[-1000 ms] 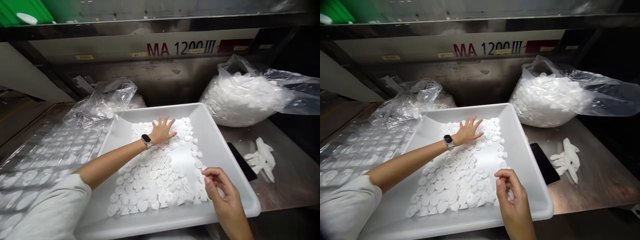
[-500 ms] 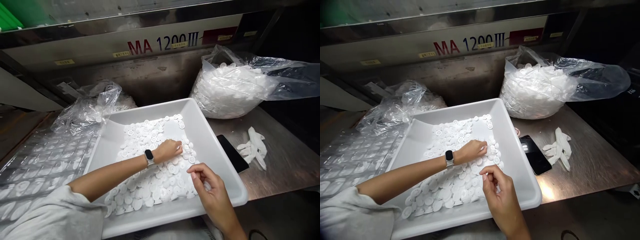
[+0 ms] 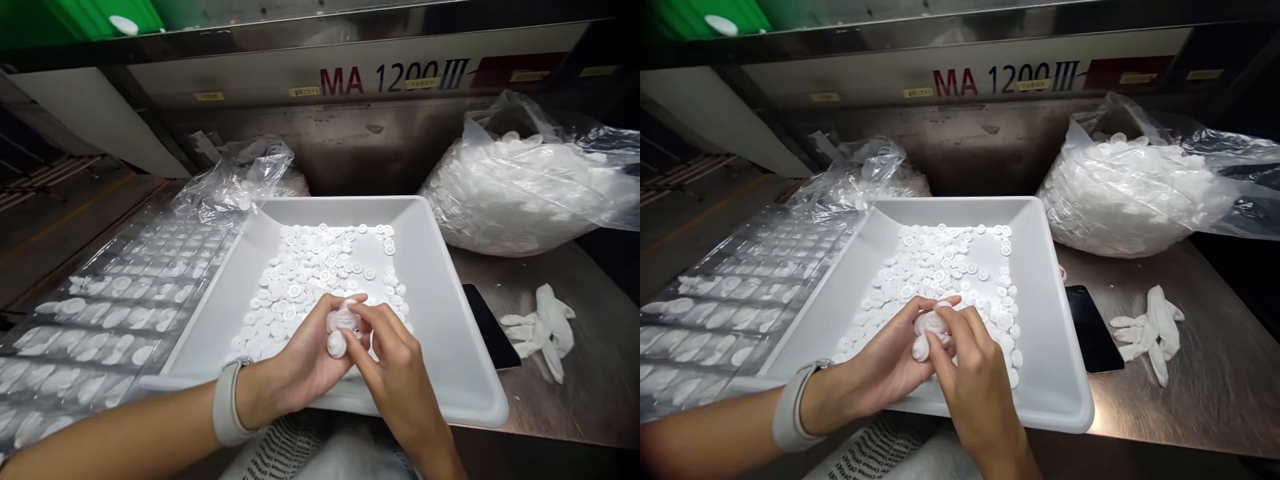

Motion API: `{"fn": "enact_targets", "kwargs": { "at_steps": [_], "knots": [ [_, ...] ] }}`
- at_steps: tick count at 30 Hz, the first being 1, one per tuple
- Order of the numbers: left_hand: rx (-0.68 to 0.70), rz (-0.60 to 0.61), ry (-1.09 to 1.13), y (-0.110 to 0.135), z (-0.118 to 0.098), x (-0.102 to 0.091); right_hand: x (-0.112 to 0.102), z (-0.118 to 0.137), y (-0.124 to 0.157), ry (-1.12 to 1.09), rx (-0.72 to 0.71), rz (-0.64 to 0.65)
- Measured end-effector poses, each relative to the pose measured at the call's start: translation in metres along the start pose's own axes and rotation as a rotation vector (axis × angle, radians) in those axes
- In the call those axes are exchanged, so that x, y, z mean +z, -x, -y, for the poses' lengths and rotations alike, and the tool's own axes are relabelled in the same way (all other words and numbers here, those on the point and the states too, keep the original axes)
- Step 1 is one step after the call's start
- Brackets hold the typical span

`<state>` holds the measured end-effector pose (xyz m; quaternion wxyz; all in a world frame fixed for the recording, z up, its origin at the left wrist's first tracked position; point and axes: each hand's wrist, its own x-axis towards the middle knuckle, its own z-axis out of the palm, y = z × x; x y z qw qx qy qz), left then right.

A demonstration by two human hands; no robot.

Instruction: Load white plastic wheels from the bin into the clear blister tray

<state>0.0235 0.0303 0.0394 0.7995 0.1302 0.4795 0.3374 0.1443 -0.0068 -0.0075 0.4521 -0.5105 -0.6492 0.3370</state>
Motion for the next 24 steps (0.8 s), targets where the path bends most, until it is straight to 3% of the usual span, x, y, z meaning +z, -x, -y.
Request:
{"fn": "enact_targets", "kwargs": {
  "at_steps": [5, 10, 14, 24],
  "knots": [
    [0.047, 0.004, 0.260, -0.003, 0.025, 0.008, -0.010, -0.002, 0.000, 0.036, -0.052, 0.052],
    [0.052, 0.040, 0.384, -0.012, 0.030, 0.011, -0.028, -0.004, 0.005, 0.088, -0.043, -0.017],
    [0.058, 0.037, 0.421, -0.010, 0.030, 0.008, -0.040, -0.003, -0.001, 0.168, 0.023, -0.112],
    [0.058, 0.059, 0.335, -0.001, 0.028, -0.011, -0.034, 0.005, -0.021, 0.234, 0.157, -0.077]
  ]
}}
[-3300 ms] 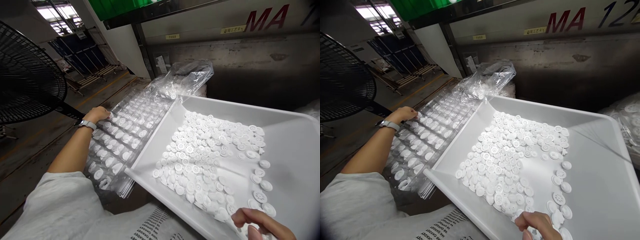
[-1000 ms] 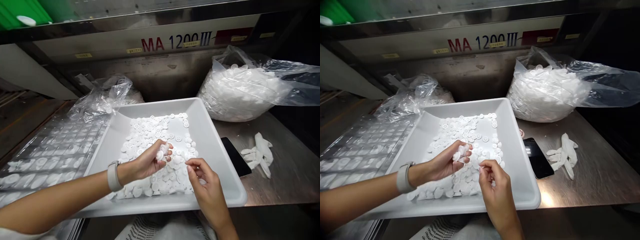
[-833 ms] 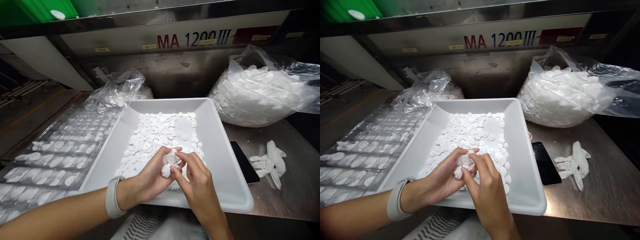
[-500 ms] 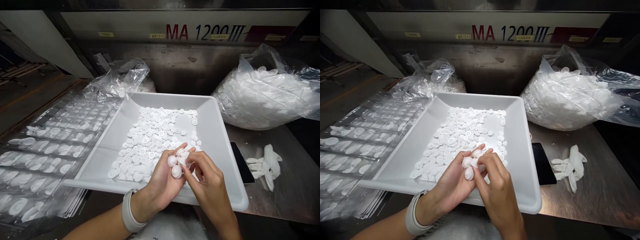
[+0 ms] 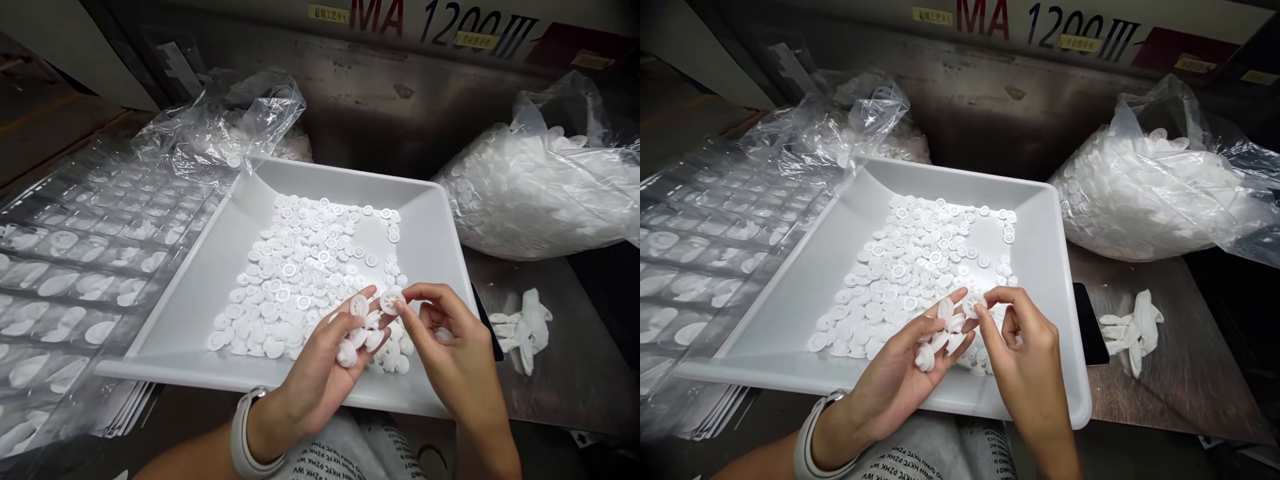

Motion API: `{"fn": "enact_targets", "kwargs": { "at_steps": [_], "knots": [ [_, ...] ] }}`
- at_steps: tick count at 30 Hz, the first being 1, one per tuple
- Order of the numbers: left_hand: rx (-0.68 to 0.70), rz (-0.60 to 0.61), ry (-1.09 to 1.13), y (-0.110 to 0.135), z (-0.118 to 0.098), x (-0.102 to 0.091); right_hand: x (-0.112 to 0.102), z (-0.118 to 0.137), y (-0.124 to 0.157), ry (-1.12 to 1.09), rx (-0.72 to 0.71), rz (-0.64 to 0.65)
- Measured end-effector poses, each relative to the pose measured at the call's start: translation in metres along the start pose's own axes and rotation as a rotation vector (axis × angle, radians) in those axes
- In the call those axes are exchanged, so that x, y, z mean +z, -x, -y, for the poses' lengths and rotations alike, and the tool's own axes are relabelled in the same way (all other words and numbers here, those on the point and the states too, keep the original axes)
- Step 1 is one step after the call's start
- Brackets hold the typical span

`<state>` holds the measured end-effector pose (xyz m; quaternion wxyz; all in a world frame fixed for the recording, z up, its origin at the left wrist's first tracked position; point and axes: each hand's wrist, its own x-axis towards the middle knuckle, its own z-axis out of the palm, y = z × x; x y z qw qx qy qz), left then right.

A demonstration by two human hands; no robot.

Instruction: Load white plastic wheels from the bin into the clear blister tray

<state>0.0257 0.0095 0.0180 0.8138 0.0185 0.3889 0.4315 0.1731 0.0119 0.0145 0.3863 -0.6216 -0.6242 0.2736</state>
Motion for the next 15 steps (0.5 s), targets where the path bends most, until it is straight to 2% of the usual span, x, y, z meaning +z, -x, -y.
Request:
{"fn": "enact_targets", "kwargs": {
  "at_steps": [7, 12, 15],
  "knots": [
    [-0.037, 0.019, -0.143, 0.000, -0.004, -0.021, 0.015, 0.007, -0.005, 0.041, -0.002, 0.104],
    [-0.015, 0.080, -0.091, 0.002, -0.007, -0.024, 0.019, 0.006, 0.000, 0.022, -0.040, 0.106],
    [-0.020, 0.090, -0.049, 0.002, -0.008, -0.024, 0.014, 0.004, 0.009, 0.046, -0.123, 0.134]
  ]
}}
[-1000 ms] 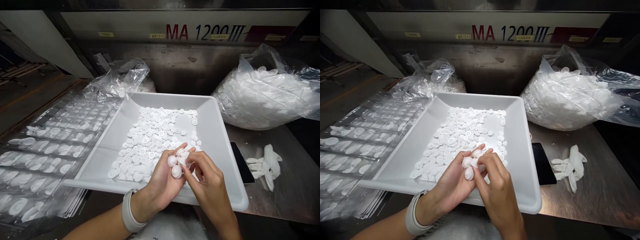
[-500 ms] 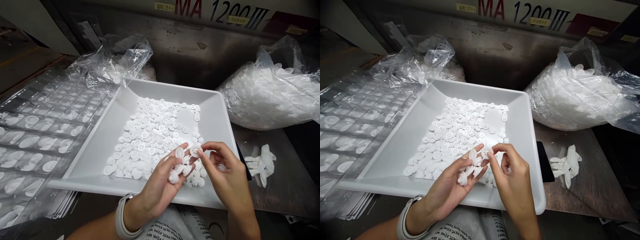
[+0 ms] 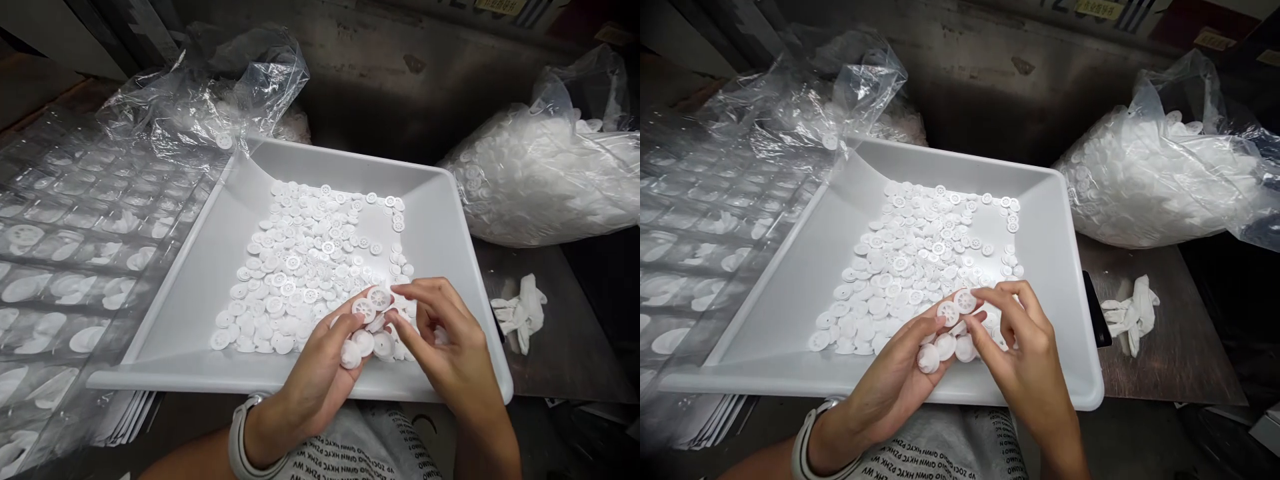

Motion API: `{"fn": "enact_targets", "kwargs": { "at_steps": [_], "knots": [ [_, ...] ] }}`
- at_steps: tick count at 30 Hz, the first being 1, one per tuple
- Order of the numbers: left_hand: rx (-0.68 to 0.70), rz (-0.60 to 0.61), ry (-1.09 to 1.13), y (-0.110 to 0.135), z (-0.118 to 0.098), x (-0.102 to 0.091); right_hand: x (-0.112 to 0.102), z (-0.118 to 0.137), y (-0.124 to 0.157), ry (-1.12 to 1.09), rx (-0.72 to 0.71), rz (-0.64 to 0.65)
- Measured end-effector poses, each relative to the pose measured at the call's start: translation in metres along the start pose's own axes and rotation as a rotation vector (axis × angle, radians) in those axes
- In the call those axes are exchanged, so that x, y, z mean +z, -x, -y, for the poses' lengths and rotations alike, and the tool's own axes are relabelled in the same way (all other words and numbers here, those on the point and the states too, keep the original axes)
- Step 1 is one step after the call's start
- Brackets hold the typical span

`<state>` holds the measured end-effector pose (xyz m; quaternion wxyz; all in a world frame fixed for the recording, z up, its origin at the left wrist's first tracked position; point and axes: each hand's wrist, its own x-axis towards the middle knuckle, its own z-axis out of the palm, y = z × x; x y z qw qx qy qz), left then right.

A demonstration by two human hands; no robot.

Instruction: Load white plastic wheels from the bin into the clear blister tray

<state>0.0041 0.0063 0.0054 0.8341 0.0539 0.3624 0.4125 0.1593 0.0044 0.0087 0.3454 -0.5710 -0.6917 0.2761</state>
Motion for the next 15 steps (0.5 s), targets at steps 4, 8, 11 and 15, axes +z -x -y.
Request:
{"fn": "enact_targets", "kwargs": {
  "at_steps": [4, 8, 11, 15],
  "knots": [
    [-0.031, -0.039, 0.080, 0.000, -0.001, -0.001, -0.005, -0.001, 0.009, 0.070, -0.096, 0.201],
    [-0.035, -0.040, 0.128, 0.000, -0.001, -0.002, -0.003, -0.003, 0.007, 0.045, -0.146, 0.219],
    [-0.043, -0.056, 0.171, 0.000, -0.002, -0.002, -0.001, -0.005, 0.008, 0.068, -0.197, 0.178],
    [-0.051, -0.068, 0.224, 0.001, -0.003, -0.002, -0.002, -0.010, 0.014, 0.177, -0.276, 0.076]
  ]
}}
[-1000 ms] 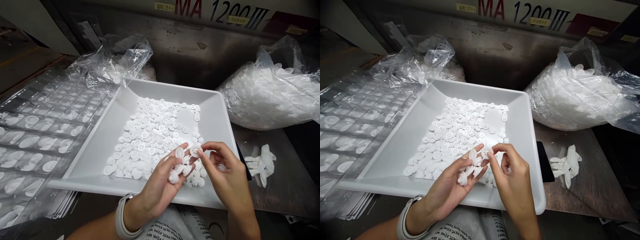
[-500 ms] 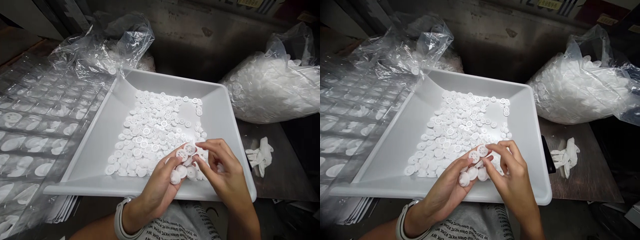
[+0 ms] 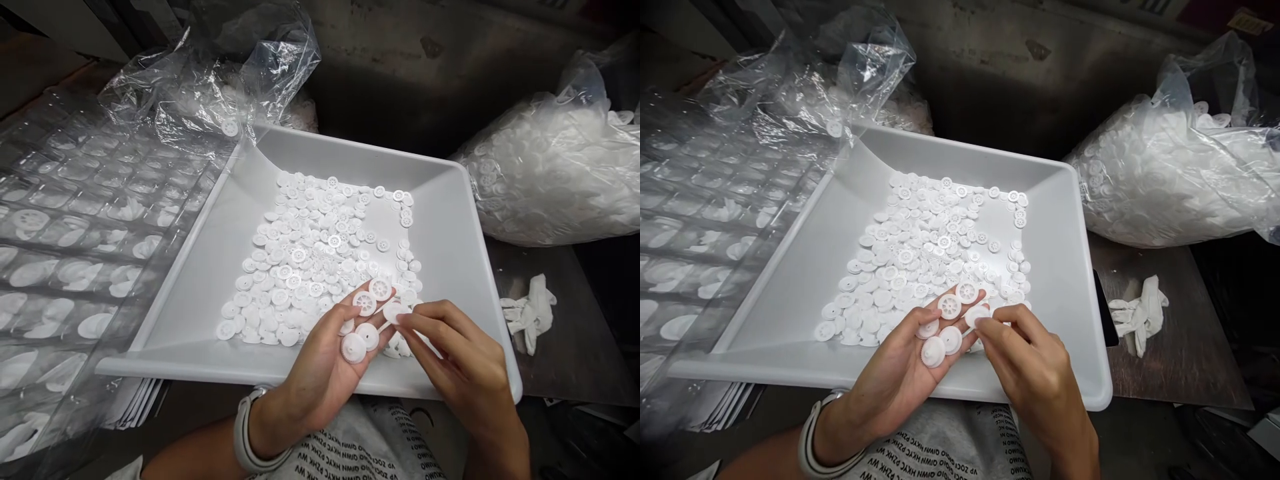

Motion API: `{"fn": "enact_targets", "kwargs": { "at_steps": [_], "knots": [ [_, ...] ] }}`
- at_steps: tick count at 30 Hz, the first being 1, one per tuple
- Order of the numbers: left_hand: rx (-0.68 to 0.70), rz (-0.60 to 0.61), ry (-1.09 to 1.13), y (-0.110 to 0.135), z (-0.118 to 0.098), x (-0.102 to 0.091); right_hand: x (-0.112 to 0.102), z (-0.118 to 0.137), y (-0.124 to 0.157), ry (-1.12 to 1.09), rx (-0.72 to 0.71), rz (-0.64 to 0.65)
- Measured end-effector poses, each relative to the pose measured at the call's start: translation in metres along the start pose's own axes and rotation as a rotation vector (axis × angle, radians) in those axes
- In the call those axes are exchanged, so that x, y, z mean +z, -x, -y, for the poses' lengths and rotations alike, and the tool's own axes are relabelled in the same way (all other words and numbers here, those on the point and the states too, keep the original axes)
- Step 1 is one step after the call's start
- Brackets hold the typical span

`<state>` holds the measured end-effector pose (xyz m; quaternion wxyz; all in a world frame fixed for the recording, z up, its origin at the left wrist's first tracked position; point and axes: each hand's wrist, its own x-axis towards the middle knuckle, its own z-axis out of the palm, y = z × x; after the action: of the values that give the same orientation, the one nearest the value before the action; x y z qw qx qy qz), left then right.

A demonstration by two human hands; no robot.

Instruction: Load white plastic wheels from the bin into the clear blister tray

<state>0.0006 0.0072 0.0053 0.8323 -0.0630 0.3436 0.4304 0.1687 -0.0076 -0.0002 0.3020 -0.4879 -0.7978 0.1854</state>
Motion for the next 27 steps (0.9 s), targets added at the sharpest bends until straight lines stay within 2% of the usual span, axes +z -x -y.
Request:
{"fn": "enact_targets", "kwargs": {
  "at_steps": [3, 6, 10, 16, 21, 27],
  "knots": [
    [-0.006, -0.021, 0.036, 0.000, 0.000, 0.001, 0.001, -0.002, 0.004, 0.057, -0.018, 0.017],
    [0.001, -0.026, 0.045, 0.000, -0.001, 0.001, 0.002, -0.002, 0.006, 0.023, -0.016, 0.032],
    [-0.015, -0.032, 0.047, 0.001, -0.002, 0.000, 0.005, -0.003, 0.008, 0.000, -0.022, 0.005],
    [-0.012, 0.045, 0.066, 0.002, -0.003, -0.002, 0.009, -0.004, 0.011, -0.008, -0.007, -0.028],
    [-0.036, -0.003, 0.089, 0.002, -0.004, -0.002, 0.008, -0.002, 0.011, 0.034, -0.010, -0.052],
    [-0.063, 0.015, 0.085, 0.003, -0.006, -0.004, 0.005, 0.000, 0.014, 0.075, -0.036, -0.055]
  ]
}}
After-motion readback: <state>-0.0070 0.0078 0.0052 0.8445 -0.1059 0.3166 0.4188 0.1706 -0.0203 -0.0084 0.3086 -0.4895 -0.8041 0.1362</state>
